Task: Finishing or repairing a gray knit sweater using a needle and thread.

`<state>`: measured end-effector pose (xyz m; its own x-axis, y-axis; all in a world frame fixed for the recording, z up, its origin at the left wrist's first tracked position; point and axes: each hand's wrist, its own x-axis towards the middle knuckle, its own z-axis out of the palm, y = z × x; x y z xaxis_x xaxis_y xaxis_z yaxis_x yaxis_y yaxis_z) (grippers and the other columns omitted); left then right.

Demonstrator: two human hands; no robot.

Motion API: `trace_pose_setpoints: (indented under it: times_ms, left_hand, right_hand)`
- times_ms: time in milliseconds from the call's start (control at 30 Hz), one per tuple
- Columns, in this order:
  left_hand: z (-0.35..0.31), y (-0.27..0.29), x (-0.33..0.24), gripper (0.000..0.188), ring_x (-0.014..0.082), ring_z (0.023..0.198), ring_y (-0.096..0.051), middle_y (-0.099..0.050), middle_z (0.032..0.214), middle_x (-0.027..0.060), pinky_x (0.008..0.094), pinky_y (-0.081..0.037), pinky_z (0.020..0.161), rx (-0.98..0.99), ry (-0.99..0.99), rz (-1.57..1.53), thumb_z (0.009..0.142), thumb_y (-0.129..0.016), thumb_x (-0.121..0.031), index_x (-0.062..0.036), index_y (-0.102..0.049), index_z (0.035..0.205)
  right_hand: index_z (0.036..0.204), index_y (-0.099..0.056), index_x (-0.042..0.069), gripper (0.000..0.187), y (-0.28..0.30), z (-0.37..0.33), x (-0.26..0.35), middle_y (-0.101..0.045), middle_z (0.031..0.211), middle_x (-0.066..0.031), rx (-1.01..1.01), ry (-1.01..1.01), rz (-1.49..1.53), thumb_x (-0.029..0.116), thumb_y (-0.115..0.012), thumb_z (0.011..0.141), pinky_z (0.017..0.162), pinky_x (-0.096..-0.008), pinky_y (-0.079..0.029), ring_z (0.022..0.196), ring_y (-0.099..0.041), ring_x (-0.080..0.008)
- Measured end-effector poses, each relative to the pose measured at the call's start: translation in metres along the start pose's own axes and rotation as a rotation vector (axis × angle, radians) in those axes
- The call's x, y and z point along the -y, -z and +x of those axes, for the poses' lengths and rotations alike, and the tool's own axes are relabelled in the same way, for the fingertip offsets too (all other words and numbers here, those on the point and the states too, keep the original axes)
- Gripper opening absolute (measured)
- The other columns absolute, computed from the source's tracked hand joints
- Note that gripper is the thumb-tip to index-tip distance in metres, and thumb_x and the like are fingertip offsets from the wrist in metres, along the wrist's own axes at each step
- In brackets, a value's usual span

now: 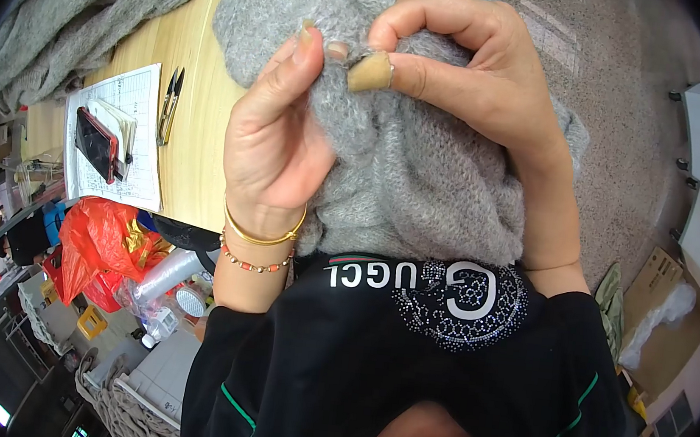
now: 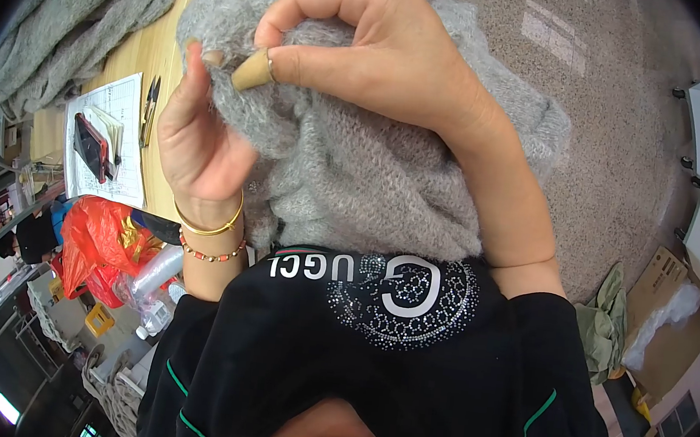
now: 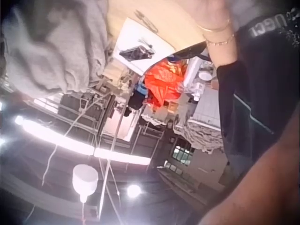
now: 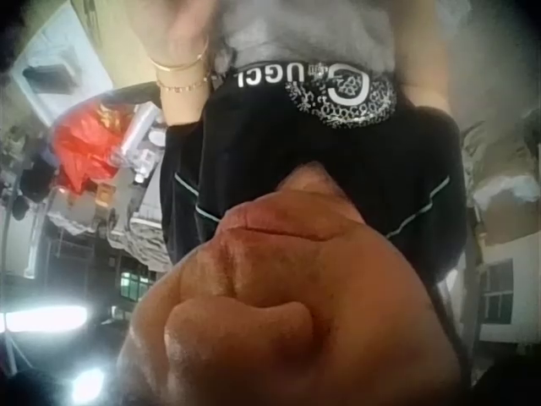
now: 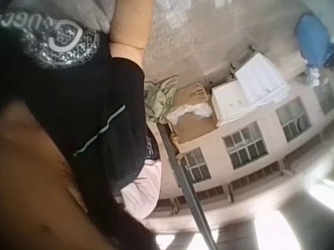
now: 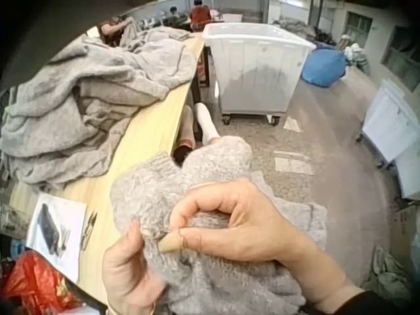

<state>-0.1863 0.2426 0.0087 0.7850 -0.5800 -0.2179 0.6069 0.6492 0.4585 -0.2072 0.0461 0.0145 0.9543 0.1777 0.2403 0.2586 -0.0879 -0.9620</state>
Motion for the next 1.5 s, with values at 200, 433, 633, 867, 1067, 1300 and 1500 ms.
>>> trace_pose_setpoints:
  times_ms: [200,433,633,867,1067,1300,1500]
  left_hand:
    - [0.003,-0.007,0.014,0.014,0.0099,0.094,-0.063,-0.069,0.101,0.0056,0.0245,-0.048,0.088,-0.023,-0.356,0.474,0.093,-0.066,-0.011,-0.0018,-0.065,0.105]
    - [0.007,-0.024,0.007,0.015,0.0107,0.093,-0.065,-0.069,0.101,0.008,0.0239,-0.05,0.086,-0.015,-0.309,0.383,0.092,-0.066,-0.005,0.0009,-0.064,0.106]
    - [0.015,-0.022,-0.002,0.023,0.0177,0.102,-0.065,-0.069,0.111,0.011,0.0298,-0.049,0.095,0.03,-0.423,0.526,0.093,-0.063,-0.006,0.0026,-0.062,0.115]
    - [0.011,-0.009,-0.055,0.022,0.0205,0.111,-0.064,-0.069,0.114,0.0106,0.0352,-0.048,0.1,0.121,-0.304,0.24,0.099,-0.055,-0.012,0.0004,-0.064,0.116]
    - [0.0,-0.046,-0.015,0.02,0.0119,0.099,-0.062,-0.068,0.107,0.0081,0.0247,-0.046,0.091,0.069,-0.444,0.972,0.095,-0.061,-0.004,0.0045,-0.062,0.113]
    - [-0.002,-0.036,-0.013,0.025,0.0124,0.101,-0.061,-0.067,0.11,0.0085,0.0268,-0.045,0.094,0.136,-0.244,0.795,0.094,-0.06,-0.002,0.0046,-0.059,0.119]
    - [-0.006,-0.03,-0.007,0.021,0.008,0.093,-0.064,-0.068,0.101,0.0053,0.0204,-0.05,0.081,0.107,-0.25,0.74,0.093,-0.064,0.0,0.0029,-0.061,0.114]
  right_hand:
    - [0.101,-0.066,-0.002,0.019,0.002,-0.003,0.012,-0.069,0.094,-0.0034,0.025,-0.124,-0.172,0.005,-0.07,0.084,0.082,-0.0235,-0.049,0.089,-0.063,-0.0106]
    - [0.112,-0.063,-0.003,0.031,0.008,-0.016,0.023,-0.068,0.11,-0.0105,-0.051,0.113,-0.383,-0.003,-0.064,0.082,0.093,-0.0298,-0.049,0.107,-0.065,-0.0194]
    - [0.09,-0.068,-0.001,0.02,0.012,-0.024,0.077,-0.067,0.087,-0.0088,-0.445,-0.348,-0.3,0.0,-0.075,0.072,0.074,-0.0259,-0.049,0.082,-0.065,-0.0197]
    - [0.109,-0.065,-0.005,0.026,0.027,-0.041,0.04,-0.072,0.099,-0.0102,-0.428,0.061,-0.422,-0.011,-0.063,0.084,0.079,-0.0226,-0.053,0.09,-0.068,-0.0126]
    - [0.093,-0.071,-0.004,0.023,0.013,-0.03,0.033,-0.072,0.096,-0.0175,-0.121,0.65,-0.713,-0.007,-0.074,0.071,0.07,-0.0284,-0.057,0.084,-0.071,-0.0243]
    - [0.091,-0.071,-0.004,0.022,0.012,-0.028,0.023,-0.071,0.097,-0.0189,-0.151,0.757,-0.679,-0.004,-0.076,0.07,0.068,-0.0267,-0.057,0.081,-0.071,-0.0225]
    - [0.091,-0.073,0.0,0.025,0.01,-0.022,0.022,-0.067,0.089,-0.0114,-0.183,0.801,-0.671,-0.003,-0.079,0.066,0.059,-0.0231,-0.052,0.073,-0.065,-0.0163]
